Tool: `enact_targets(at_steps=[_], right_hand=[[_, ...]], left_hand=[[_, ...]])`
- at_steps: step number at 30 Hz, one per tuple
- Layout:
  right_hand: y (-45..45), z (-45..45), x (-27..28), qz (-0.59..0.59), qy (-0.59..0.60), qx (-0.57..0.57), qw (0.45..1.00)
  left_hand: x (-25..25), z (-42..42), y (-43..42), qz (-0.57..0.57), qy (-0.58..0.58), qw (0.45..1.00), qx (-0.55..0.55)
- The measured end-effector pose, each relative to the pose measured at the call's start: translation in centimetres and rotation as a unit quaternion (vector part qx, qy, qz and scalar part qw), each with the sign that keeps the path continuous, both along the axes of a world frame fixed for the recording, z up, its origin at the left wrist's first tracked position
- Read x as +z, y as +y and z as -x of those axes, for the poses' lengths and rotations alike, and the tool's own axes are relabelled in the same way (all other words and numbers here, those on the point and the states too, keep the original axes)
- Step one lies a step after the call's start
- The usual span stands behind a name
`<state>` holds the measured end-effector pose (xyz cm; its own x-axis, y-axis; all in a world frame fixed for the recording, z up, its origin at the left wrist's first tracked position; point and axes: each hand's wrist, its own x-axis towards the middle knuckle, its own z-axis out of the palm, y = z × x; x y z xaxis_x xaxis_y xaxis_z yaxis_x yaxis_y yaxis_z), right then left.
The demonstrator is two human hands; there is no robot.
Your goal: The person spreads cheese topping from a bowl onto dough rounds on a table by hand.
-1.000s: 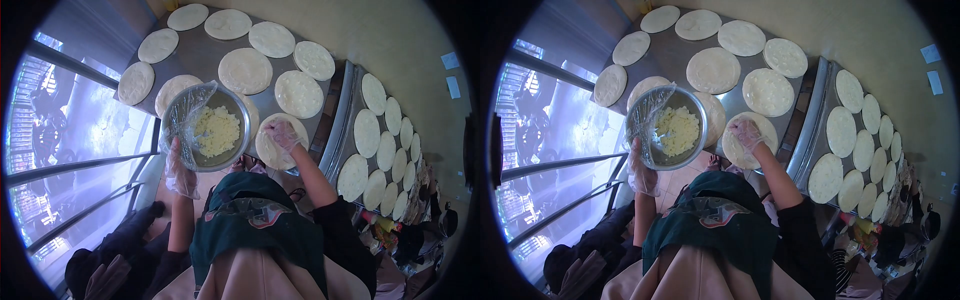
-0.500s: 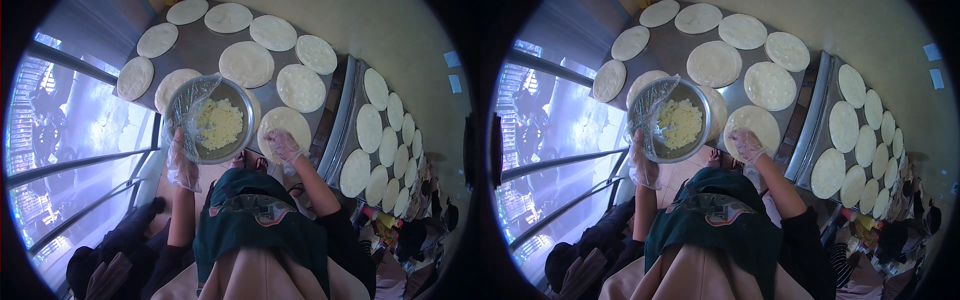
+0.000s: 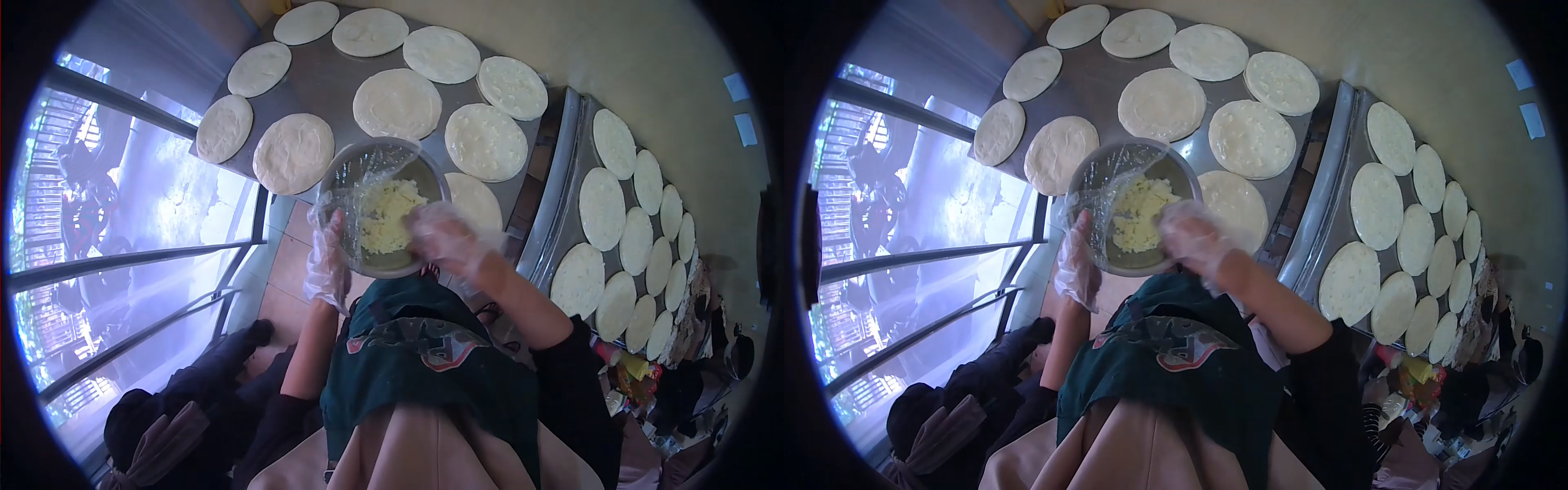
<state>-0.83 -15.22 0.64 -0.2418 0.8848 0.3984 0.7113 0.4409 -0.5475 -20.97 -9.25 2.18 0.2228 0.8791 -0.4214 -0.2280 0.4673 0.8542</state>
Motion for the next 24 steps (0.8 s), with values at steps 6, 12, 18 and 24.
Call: enact_targets(at_steps=[6, 12, 18, 24], right_hand=[[-1.2, 4.0, -2.2, 0.171, -0.078, 0.139, 0.972], [-1.5, 3.0, 0.9, 0.335, 0.249, 0.159, 0.895], [-1.8, 2.1, 3.1, 0.542, 0.659, 0.001, 0.522], [-1.3, -1.2, 3.3, 0.554, 0.587, 0.011, 0.591]], left_hand=[[1.1, -0.6, -2.0, 0.06, -0.044, 0.997, 0.027], [0.7, -1.3, -2.6, 0.029, -0.032, 0.997, 0.066], [-0.2, -2.4, -2.8, 0.045, -0.028, 0.998, -0.037], [-1.2, -2.0, -2.4, 0.065, -0.05, 0.996, -0.024]])
